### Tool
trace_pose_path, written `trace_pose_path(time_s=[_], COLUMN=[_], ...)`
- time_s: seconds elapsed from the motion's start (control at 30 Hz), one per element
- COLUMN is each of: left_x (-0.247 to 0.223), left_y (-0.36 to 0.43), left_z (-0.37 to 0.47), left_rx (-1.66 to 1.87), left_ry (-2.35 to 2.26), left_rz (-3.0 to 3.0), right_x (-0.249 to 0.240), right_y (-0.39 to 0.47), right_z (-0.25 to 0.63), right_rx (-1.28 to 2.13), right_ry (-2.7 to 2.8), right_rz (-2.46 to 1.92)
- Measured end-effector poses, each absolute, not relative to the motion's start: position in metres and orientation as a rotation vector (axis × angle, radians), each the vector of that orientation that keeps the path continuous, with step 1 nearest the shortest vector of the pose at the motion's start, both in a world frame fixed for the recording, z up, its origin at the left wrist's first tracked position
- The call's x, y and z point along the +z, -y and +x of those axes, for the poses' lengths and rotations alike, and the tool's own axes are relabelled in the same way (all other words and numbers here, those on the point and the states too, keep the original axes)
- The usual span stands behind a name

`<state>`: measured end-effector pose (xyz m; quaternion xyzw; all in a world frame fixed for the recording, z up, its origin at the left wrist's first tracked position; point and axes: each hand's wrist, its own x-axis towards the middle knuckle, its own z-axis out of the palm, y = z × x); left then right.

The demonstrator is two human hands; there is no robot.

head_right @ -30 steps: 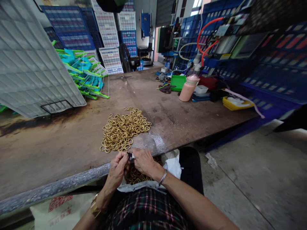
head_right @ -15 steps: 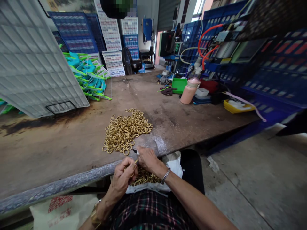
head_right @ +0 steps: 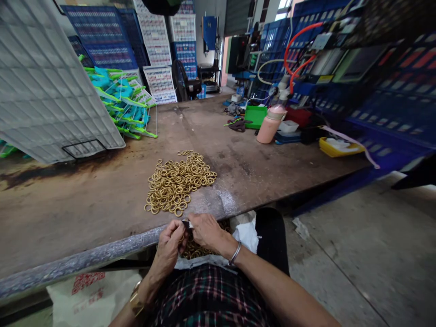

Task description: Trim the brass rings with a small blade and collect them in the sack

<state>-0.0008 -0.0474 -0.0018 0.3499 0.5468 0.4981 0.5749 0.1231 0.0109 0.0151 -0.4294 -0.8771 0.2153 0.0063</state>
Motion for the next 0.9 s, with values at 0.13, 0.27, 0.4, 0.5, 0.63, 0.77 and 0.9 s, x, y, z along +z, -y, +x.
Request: trace_pose_path(time_s=[0.13,0.27,0.4,0.5,0.63,0.77,0.9], left_x=[-0.003,-0.003,-0.002,0.006,0.015,0.002,-0.02], left_y=[0.047,0.048,0.05,0.059,0.075,0.075,0.065], left_z=[0.0,-0.001,-0.003,-0.003,0.002,0.006,0.006], left_rx=[1.189,1.215,1.209,1.17,1.032,0.978,0.979], left_ry=[-1.294,-1.325,-1.296,-1.266,-1.106,-1.027,-1.077], left_rz=[0.851,0.884,0.879,0.869,0.755,0.236,-0.145], right_x=[0.019,0.018,0.019,0.019,0.016,0.008,0.004], right_y=[-0.011,-0.011,-0.012,-0.017,-0.032,-0.042,-0.045], right_z=[0.123,0.123,0.12,0.116,0.114,0.109,0.097], right_rx=[0.662,0.67,0.663,0.599,0.498,0.472,0.457], right_ry=[2.754,2.789,2.825,2.801,2.72,2.584,2.516], right_rz=[-1.383,-1.361,-1.358,-1.45,-1.624,-1.568,-1.555])
